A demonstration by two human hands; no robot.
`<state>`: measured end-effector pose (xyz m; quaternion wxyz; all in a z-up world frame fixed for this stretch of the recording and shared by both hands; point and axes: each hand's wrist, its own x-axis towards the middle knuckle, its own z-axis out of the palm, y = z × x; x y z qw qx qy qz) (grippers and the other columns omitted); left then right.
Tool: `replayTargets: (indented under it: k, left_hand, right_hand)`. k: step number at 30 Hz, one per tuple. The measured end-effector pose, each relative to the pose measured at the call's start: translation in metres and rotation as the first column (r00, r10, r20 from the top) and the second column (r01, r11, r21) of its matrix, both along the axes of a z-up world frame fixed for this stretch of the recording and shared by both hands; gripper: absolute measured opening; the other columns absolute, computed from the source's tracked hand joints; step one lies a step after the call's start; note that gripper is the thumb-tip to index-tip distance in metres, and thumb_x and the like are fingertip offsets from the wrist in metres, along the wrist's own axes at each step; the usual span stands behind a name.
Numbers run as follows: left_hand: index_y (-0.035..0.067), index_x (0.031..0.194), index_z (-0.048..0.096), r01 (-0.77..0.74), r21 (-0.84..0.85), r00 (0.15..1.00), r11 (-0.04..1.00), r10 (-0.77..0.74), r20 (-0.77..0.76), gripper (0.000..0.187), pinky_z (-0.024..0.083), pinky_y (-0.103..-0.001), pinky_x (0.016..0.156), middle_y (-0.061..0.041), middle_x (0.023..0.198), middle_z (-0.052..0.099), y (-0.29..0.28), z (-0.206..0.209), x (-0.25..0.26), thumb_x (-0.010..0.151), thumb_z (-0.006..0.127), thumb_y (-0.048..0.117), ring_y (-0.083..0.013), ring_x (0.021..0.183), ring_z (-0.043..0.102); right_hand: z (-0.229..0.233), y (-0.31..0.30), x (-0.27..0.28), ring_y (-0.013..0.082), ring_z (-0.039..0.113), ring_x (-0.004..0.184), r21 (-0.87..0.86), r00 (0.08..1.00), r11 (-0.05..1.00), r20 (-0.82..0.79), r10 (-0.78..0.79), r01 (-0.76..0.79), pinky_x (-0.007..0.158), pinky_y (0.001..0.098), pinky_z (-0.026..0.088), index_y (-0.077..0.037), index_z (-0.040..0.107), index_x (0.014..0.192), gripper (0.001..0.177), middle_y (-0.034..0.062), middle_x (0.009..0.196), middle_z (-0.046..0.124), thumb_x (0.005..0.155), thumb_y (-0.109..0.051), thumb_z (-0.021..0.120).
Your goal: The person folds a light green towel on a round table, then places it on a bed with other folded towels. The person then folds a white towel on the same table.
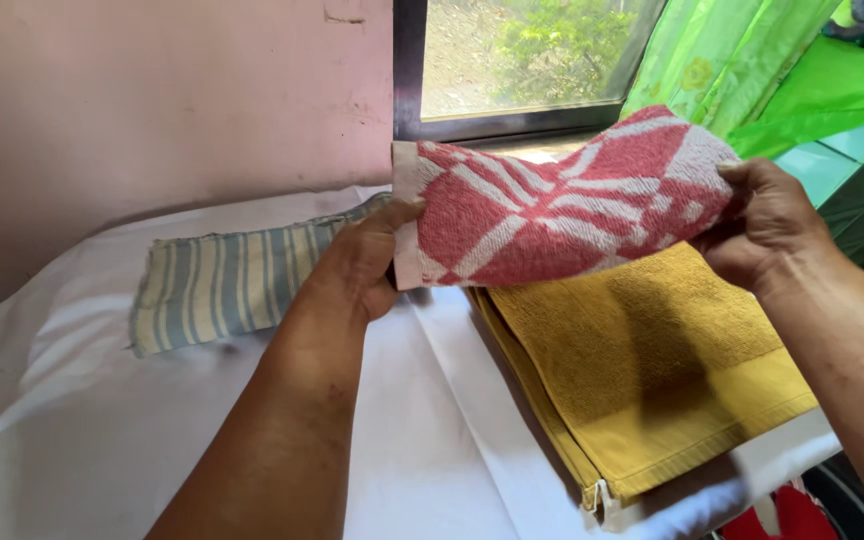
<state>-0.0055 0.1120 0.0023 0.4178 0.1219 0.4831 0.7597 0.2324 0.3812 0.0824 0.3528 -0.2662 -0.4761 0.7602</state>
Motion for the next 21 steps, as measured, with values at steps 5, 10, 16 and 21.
replayTargets:
  k: [5,10,16,21]
  left_hand:
    - [-0.007,0.128,0.06,-0.078,0.142,0.99,0.987,0.06,0.126,0.04,0.065,-0.041,0.086,-0.021,0.121,0.073,0.021,-0.002,-0.015,0.097,0.057,0.018,-0.0278,0.1,0.076]
    - [-0.005,0.126,0.061,-0.146,0.067,0.981,0.987,0.135,0.139,0.039,0.064,-0.042,0.083,-0.02,0.117,0.073,0.049,-0.015,-0.029,0.097,0.057,0.021,-0.0283,0.098,0.075]
    - [-0.01,0.123,0.063,-0.211,0.174,0.97,0.962,0.183,0.161,0.037,0.064,-0.04,0.088,-0.022,0.116,0.074,0.1,-0.044,-0.049,0.097,0.06,0.015,-0.0286,0.099,0.075]
    - [-0.011,0.124,0.063,-0.25,0.171,0.966,0.953,0.233,0.113,0.038,0.064,-0.04,0.088,-0.023,0.118,0.073,0.128,-0.048,-0.055,0.095,0.058,0.013,-0.0292,0.099,0.076]
  right_hand:
    - [-0.008,0.03,-0.017,0.0244,0.067,0.127,0.007,0.999,1.0,0.046,0.007,-0.007,0.112,0.045,0.05,-0.004,0.056,0.136,0.042,0.0099,0.135,0.069,0.096,-0.015,0.049]
    - [-0.024,0.073,-0.04,0.0248,0.067,0.127,-0.011,0.994,0.995,0.053,0.095,-0.094,0.113,0.0448,0.052,-0.005,0.058,0.136,0.043,0.0092,0.135,0.07,0.096,-0.016,0.049]
    - [-0.046,0.129,-0.064,0.0275,0.068,0.126,-0.047,0.988,0.989,0.063,0.142,-0.139,0.113,0.0486,0.052,-0.004,0.056,0.137,0.045,0.0122,0.135,0.069,0.095,-0.016,0.05]
    - [-0.06,0.166,-0.083,0.0281,0.068,0.124,-0.037,0.981,0.989,0.125,0.148,-0.145,0.11,0.0513,0.052,-0.003,0.056,0.136,0.044,0.0125,0.133,0.069,0.095,-0.016,0.05]
